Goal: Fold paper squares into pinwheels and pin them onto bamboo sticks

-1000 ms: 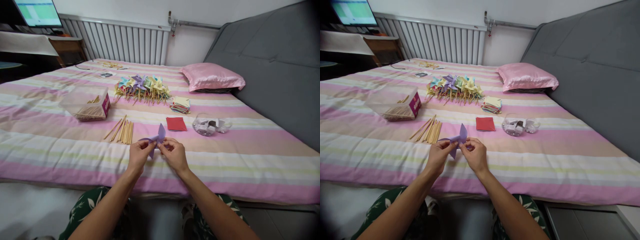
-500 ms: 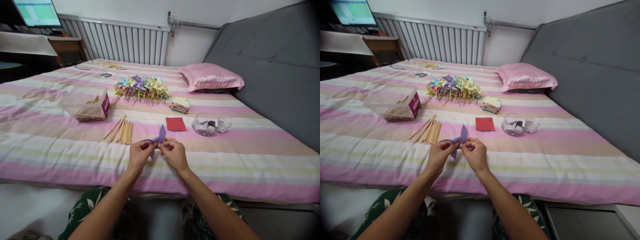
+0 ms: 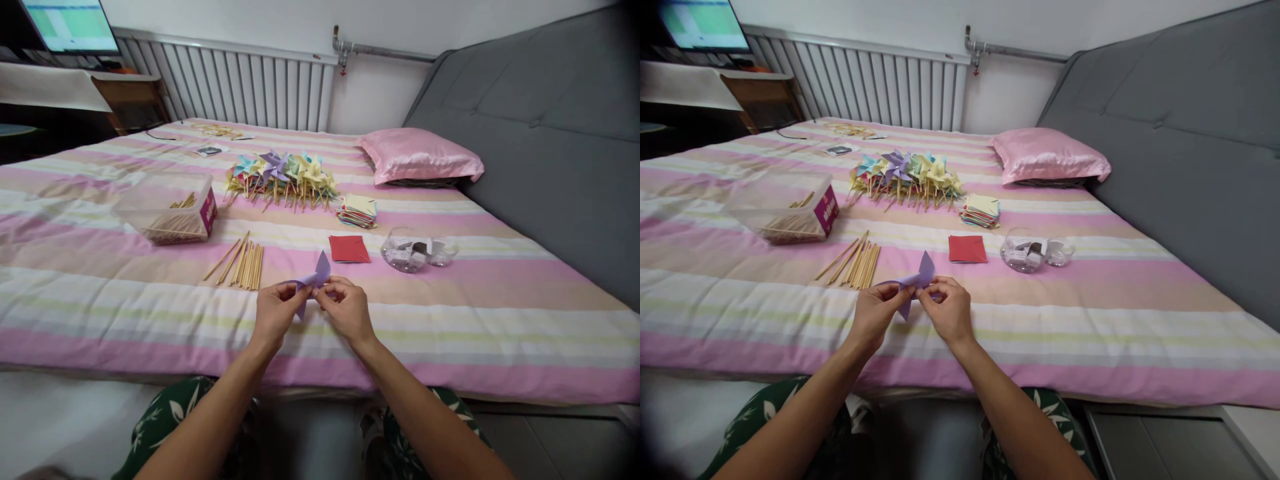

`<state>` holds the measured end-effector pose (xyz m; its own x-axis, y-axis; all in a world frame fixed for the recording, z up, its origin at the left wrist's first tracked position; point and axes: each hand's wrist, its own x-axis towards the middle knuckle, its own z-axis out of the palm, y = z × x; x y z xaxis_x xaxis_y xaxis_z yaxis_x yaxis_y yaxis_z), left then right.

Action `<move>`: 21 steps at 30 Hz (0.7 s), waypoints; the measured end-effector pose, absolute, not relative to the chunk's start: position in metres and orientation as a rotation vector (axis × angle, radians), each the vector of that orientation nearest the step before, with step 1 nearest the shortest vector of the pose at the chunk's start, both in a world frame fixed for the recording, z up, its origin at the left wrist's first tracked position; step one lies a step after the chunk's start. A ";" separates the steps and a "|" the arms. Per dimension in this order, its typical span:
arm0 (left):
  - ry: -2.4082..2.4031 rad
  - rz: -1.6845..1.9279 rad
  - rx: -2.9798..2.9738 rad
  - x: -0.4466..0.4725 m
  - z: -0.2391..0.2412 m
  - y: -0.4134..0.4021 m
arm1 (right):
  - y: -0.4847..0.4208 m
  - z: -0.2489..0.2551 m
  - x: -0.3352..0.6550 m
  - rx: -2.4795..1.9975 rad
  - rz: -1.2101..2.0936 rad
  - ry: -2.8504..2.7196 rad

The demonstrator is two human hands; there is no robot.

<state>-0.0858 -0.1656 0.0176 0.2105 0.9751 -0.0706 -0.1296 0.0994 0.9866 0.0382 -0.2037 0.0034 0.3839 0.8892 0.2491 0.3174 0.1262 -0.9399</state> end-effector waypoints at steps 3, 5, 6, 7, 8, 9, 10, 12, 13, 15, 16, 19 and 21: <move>0.995 1.082 1.167 -0.086 0.015 -0.164 | -0.203 0.005 0.037 -1.439 0.577 -1.163; 1.013 1.119 1.166 -0.086 0.013 -0.161 | -0.204 0.009 0.036 -1.431 0.547 -1.175; 1.032 1.143 1.164 -0.086 0.013 -0.159 | -0.204 0.011 0.035 -1.416 0.544 -1.184; 1.053 1.156 1.156 -0.086 0.013 -0.157 | -0.205 0.014 0.035 -1.396 0.550 -1.187; 1.066 1.170 1.138 -0.086 0.013 -0.155 | -0.206 0.016 0.036 -1.382 0.563 -1.187; 1.071 1.171 1.109 -0.087 0.015 -0.153 | -0.206 0.019 0.037 -1.374 0.577 -1.183; 1.081 1.170 1.079 -0.087 0.016 -0.151 | -0.206 0.021 0.039 -1.373 0.581 -1.171; 1.103 1.163 1.023 -0.089 0.020 -0.148 | -0.203 0.024 0.049 -1.389 0.557 -1.142; 1.135 1.165 1.013 -0.091 0.022 -0.146 | -0.201 0.024 0.056 -1.404 0.527 -1.122; 1.184 1.145 1.041 -0.093 0.023 -0.144 | -0.196 0.023 0.076 -1.443 0.449 -1.067; 1.206 1.135 1.048 -0.095 0.023 -0.143 | -0.194 0.022 0.089 -1.464 0.410 -1.028; 1.267 1.080 1.061 -0.098 0.018 -0.142 | -0.191 0.021 0.134 -1.552 0.243 -0.901; 1.273 1.040 1.092 -0.100 0.014 -0.142 | -0.193 0.023 0.167 -1.734 0.040 -0.856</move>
